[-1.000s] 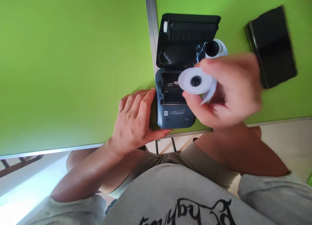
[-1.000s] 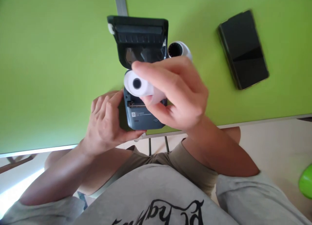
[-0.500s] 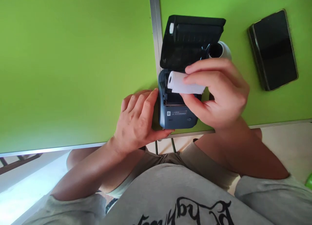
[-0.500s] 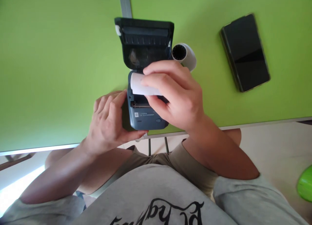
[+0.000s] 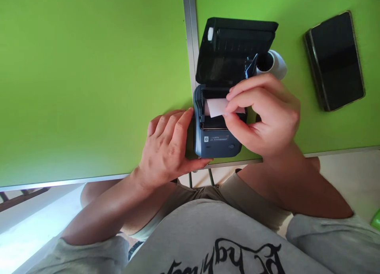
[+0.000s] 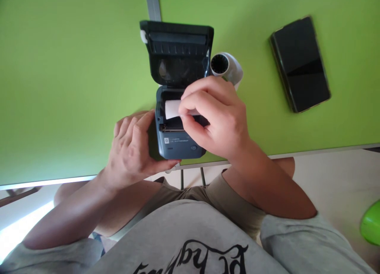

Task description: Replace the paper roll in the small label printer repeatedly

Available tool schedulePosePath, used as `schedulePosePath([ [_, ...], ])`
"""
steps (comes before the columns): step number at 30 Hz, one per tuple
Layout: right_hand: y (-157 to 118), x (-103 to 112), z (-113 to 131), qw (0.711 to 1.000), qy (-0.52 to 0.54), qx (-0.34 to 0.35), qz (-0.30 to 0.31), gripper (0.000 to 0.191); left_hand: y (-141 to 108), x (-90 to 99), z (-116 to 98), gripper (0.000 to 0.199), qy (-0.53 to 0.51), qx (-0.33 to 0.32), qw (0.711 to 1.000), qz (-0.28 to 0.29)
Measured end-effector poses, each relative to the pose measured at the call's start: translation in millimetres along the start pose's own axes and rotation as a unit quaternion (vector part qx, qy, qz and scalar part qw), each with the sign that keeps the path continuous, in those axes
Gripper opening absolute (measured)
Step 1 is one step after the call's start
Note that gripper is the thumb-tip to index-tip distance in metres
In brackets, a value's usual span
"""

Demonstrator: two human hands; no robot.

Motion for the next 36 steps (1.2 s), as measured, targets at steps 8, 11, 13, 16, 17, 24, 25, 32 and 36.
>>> schedulePosePath([
  [8, -6, -3, 4, 0.997, 0.054, 0.045, 0.015, 0.018, -1, 2.2, -2, 0.096, -0.028, -0.028, 0.999, -0.027],
  [11, -9, -5, 10, 0.995, 0.063, 0.075, 0.015, 0.016, -2, 2.2, -3, 0.091, -0.029, -0.044, 0.998, -0.031],
  [13, -11, -6, 12, 0.994, 0.066, 0.09, 0.016, 0.015, -3, 2.4, -4, 0.081, -0.02, -0.051, 0.998, -0.031],
  [16, -12, -8, 12, 0.994, 0.066, 0.088, 0.024, 0.015, -3, 2.1, -4, 0.066, -0.006, -0.052, 0.998, -0.022],
  [17, -13, -9, 11, 0.994, 0.069, 0.084, 0.03, 0.013, -3, 2.0, -5, 0.063, -0.003, -0.052, 0.998, -0.02],
  [24, -9, 7, 2, 0.994, 0.084, 0.063, -0.03, 0.016, -3, 1.3, -5, 0.059, 0.003, -0.065, 0.998, -0.011],
  [25, -8, 11, -1, 0.994, 0.072, 0.05, -0.063, 0.014, -4, 1.2, -5, 0.058, 0.002, -0.068, 0.998, -0.011],
  [32, -17, 9, -25, 0.975, 0.138, -0.121, -0.127, 0.032, -6, -0.2, -6, 0.05, -0.014, -0.067, 0.998, -0.009],
  [36, -14, 5, -28, 0.963, 0.2, -0.138, -0.114, 0.04, -6, -0.3, -6, 0.05, -0.016, -0.066, 0.998, -0.013],
])
Point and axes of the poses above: each hand's wrist, its own y-axis towards the middle knuckle, its own x-axis out of the back of the hand, z = x × y, the point moved 7 cm from there along y, towards the middle knuckle, and after that the axes turned 8 degrees about -z, right-handed, at the moved point
